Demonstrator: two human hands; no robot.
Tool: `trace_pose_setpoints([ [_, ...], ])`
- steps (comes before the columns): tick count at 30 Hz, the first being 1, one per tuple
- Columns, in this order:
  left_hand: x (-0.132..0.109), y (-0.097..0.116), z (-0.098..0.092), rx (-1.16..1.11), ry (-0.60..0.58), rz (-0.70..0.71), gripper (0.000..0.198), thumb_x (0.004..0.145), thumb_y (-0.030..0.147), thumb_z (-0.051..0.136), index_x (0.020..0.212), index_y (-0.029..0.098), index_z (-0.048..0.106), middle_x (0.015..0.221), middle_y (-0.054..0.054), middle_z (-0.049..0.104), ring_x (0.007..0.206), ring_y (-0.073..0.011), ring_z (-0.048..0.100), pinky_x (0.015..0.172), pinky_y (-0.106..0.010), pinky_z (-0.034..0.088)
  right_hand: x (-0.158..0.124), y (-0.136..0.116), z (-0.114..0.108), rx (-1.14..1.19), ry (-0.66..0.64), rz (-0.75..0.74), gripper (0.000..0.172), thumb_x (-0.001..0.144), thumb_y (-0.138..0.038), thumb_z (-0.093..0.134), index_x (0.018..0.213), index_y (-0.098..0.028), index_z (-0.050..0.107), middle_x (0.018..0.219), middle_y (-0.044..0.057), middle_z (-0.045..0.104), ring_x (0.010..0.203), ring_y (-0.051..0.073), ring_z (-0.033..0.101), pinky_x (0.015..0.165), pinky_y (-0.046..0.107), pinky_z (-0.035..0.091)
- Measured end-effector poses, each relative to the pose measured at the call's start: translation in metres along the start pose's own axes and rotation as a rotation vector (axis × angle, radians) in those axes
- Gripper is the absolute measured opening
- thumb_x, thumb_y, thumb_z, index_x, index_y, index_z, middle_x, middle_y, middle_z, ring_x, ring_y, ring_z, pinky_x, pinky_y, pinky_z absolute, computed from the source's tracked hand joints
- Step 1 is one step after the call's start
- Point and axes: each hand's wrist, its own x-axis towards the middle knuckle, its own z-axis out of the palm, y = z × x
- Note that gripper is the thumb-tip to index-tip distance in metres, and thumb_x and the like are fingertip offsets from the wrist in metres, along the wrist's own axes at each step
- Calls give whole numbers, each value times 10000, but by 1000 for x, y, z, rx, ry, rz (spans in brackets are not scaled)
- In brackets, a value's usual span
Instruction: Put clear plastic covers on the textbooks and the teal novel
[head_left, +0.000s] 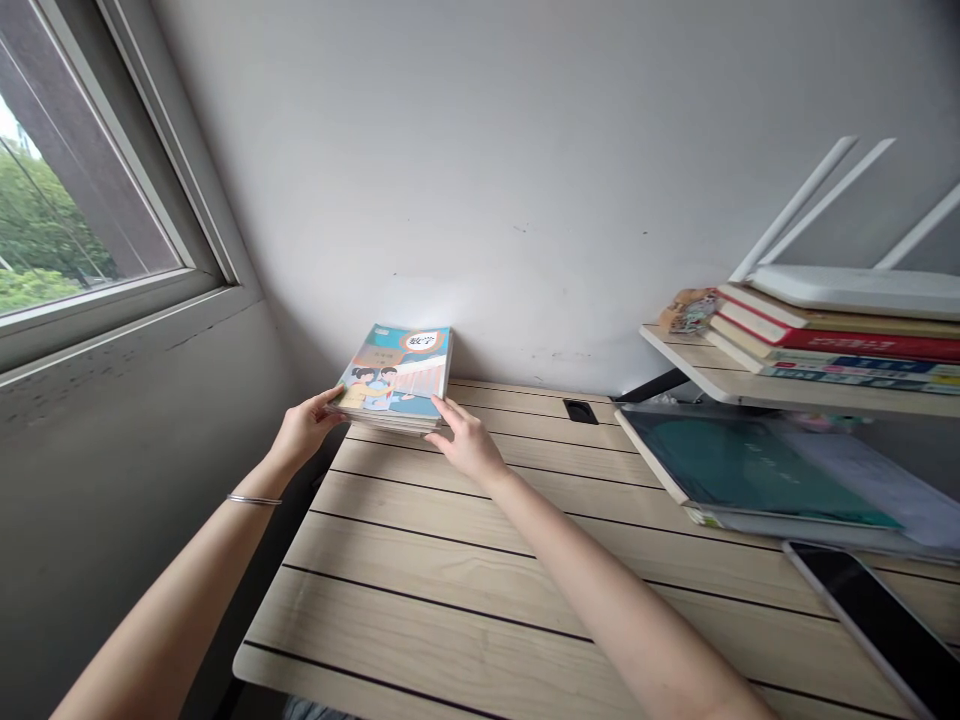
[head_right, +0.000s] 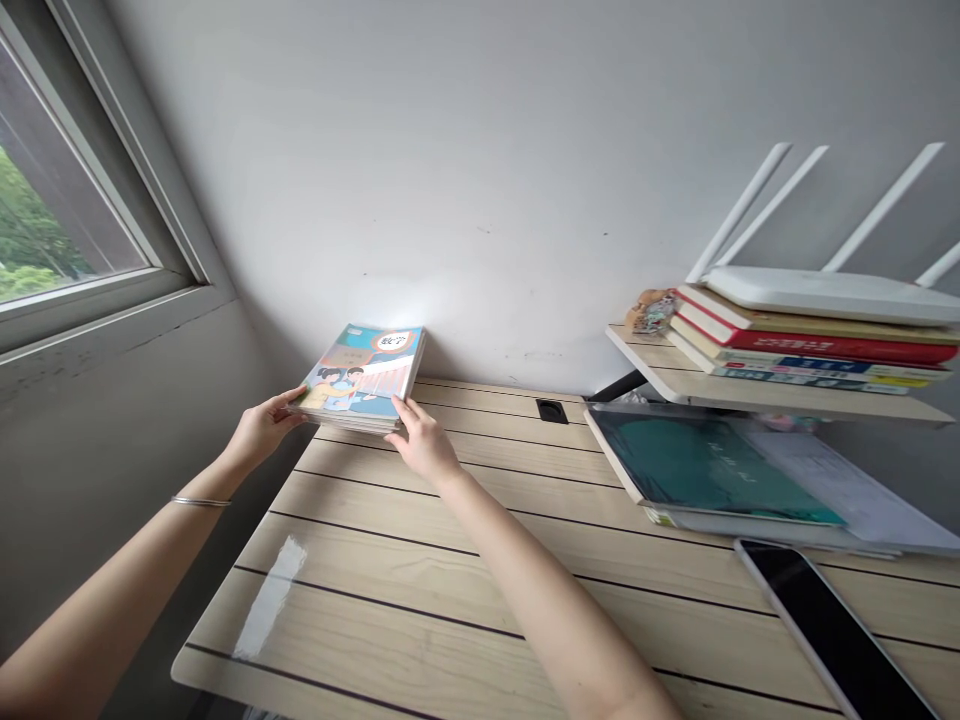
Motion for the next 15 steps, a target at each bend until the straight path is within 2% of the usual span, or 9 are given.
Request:
trace_pose_setpoints([
  [4, 3, -4, 3, -53, 42, -58, 580, 646, 416, 701, 1180, 193, 658, 603, 28, 609, 680, -187, 617, 787, -324, 501, 1, -3, 4, -63, -17, -9, 591, 803, -198, 641, 1368, -215, 466, 1358, 136, 521, 1195, 270, 549, 1001, 419, 466],
  [7, 4, -5, 2, -149, 17, -108, 646, 602, 419, 738, 1191, 168, 648, 608, 23, 622, 723, -208, 637, 829, -351, 494, 1, -7, 3, -104, -38, -21, 571, 824, -201, 609, 1374, -217, 458, 1352, 137, 526, 1196, 279, 548, 998, 424, 467],
  [12, 4, -3, -3, -467, -111, -174, 720, 558, 316, 788, 1229, 139, 597, 893, -59, 714, 904, -239, 655, 919, -373, 485, -4, -10, 4, -107, -57, -2, 610, 855, -246, 569, 1429, -192, 368, 1410, 160, 455, 1254, 281, 493, 998, 413, 468],
  [15, 5, 3, -6, -700, -174, -254, 600, 597, 260, 756, 1163, 144, 594, 1023, -94, 685, 907, -220, 663, 860, -348, 532, -8, -11, 10, -114, -52, 22, 747, 813, -253, 631, 1466, -182, 275, 1460, 179, 376, 1294, 292, 442, 984, 413, 479],
])
